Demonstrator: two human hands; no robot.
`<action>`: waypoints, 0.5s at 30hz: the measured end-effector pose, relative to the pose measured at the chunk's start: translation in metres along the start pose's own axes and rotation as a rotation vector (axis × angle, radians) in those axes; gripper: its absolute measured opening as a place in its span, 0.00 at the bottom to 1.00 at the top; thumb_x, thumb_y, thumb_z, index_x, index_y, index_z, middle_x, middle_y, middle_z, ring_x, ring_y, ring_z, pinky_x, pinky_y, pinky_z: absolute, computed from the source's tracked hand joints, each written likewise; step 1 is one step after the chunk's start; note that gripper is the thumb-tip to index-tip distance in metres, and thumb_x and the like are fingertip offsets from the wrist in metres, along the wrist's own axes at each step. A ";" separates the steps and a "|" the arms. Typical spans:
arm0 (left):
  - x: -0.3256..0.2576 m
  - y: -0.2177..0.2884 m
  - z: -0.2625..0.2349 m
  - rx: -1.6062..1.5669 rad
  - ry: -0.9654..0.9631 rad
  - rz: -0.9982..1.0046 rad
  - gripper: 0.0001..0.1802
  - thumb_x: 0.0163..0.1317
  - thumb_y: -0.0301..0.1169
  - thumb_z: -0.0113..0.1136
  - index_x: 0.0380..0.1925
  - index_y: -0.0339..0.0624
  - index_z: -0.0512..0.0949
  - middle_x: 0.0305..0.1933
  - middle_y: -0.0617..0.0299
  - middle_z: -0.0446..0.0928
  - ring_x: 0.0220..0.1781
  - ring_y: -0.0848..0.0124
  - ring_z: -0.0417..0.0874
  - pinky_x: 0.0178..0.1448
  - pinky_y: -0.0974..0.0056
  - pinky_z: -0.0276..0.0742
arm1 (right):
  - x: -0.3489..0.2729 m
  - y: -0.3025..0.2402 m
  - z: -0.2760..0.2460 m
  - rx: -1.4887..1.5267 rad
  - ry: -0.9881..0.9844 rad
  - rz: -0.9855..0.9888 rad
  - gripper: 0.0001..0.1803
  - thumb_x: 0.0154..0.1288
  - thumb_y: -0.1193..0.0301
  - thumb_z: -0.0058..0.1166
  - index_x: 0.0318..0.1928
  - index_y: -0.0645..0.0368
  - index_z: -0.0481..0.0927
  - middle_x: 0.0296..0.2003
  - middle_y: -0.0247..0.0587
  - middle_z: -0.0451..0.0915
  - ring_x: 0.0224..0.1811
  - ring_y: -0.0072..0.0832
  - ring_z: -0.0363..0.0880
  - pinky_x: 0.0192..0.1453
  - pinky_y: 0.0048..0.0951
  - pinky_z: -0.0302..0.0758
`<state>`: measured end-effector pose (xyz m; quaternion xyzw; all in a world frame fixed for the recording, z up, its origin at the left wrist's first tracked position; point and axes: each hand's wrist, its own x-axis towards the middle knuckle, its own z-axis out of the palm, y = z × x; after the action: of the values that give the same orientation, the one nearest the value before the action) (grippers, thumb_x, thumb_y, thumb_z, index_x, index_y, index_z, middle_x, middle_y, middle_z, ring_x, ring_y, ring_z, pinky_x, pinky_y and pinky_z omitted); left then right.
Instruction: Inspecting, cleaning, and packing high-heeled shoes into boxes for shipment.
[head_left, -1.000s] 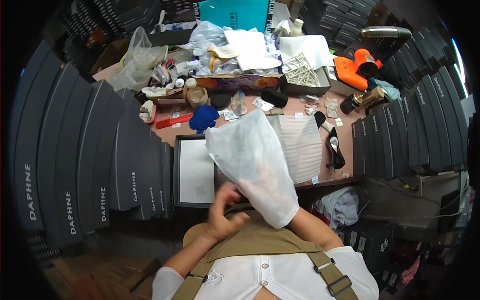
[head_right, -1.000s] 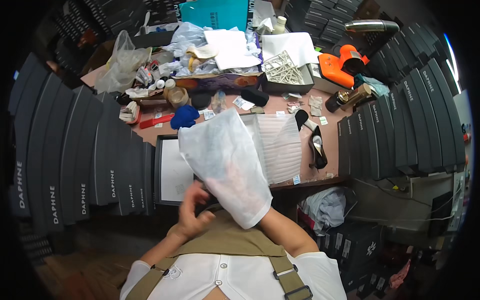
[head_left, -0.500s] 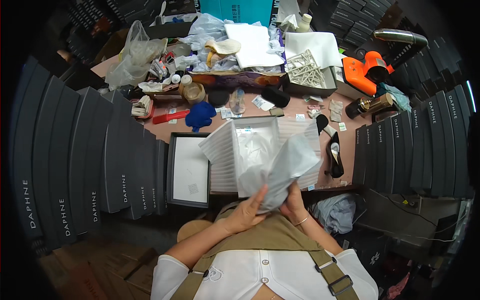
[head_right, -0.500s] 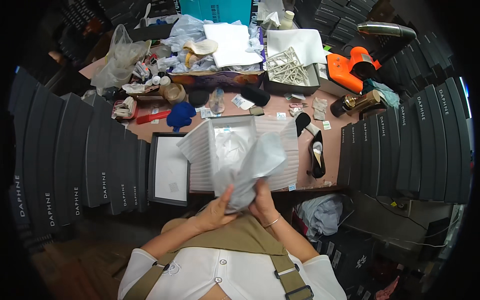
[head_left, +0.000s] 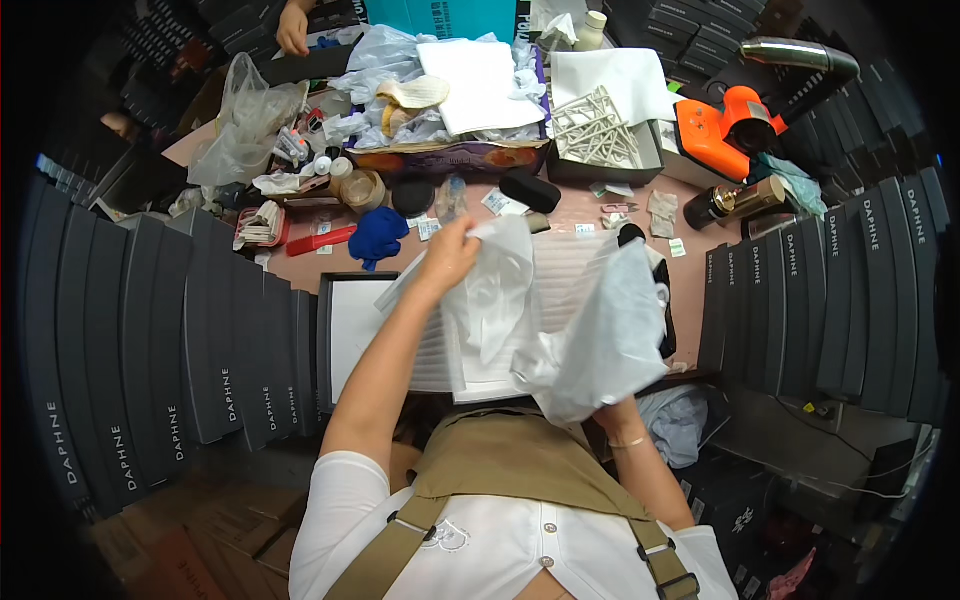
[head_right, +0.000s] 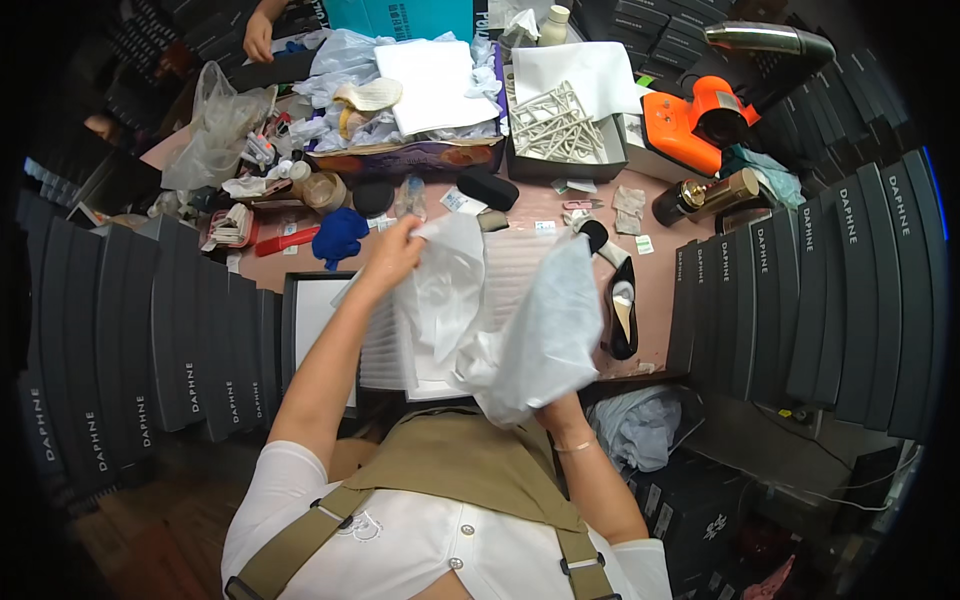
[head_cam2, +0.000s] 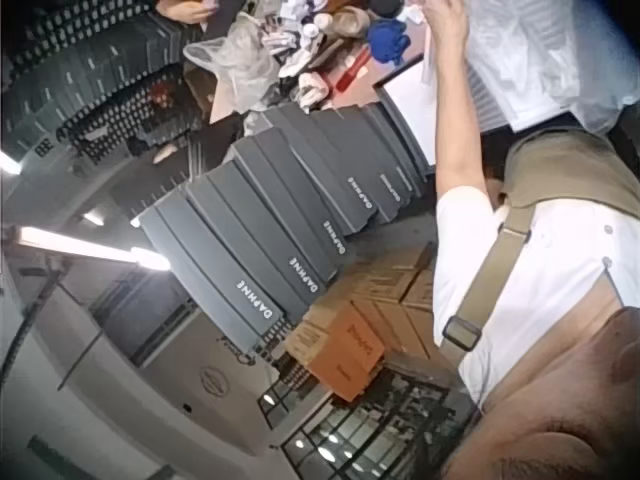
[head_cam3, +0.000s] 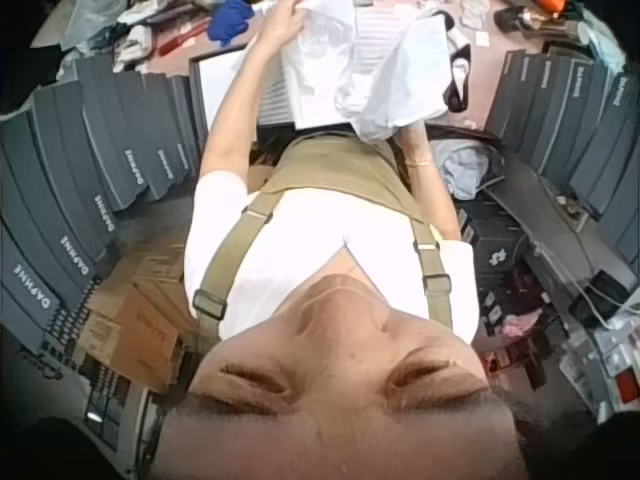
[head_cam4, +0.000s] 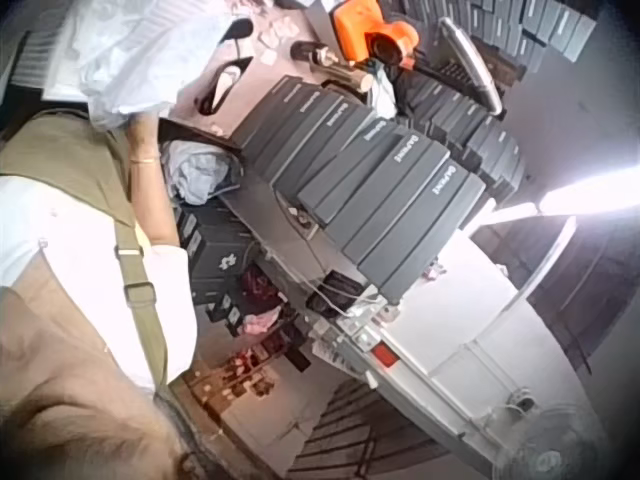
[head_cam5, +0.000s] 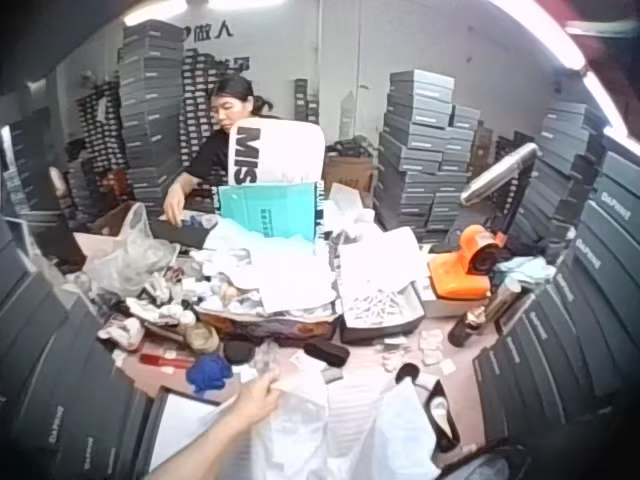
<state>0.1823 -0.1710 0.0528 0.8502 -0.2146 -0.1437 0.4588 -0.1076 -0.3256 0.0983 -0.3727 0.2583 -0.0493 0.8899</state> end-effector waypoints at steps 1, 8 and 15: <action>-0.004 0.031 -0.030 0.023 0.084 0.167 0.12 0.56 0.27 0.52 0.39 0.34 0.75 0.36 0.42 0.76 0.38 0.49 0.80 0.41 0.55 0.74 | 0.020 0.017 0.001 -0.158 -0.105 0.050 0.28 0.62 0.62 0.59 0.58 0.63 0.69 0.50 0.41 0.77 0.53 0.32 0.76 0.57 0.34 0.74; -0.056 0.080 -0.084 0.260 0.091 0.473 0.08 0.51 0.23 0.46 0.32 0.33 0.71 0.50 0.45 0.72 0.50 0.50 0.74 0.55 0.59 0.70 | 0.082 0.106 0.026 -1.702 -0.399 -0.137 0.39 0.53 0.58 0.65 0.62 0.63 0.65 0.58 0.61 0.67 0.58 0.51 0.69 0.64 0.44 0.65; -0.098 0.058 -0.034 -0.010 0.166 0.218 0.10 0.58 0.28 0.56 0.34 0.29 0.76 0.39 0.50 0.76 0.39 0.54 0.78 0.45 0.59 0.72 | 0.027 -0.095 -0.060 -1.911 0.521 -0.535 0.42 0.50 0.60 0.67 0.63 0.60 0.63 0.61 0.68 0.61 0.59 0.57 0.66 0.61 0.48 0.67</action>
<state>0.0988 -0.1263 0.1248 0.8284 -0.2663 -0.0232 0.4922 -0.1039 -0.4392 0.1171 -0.9489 0.2832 -0.0993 0.0975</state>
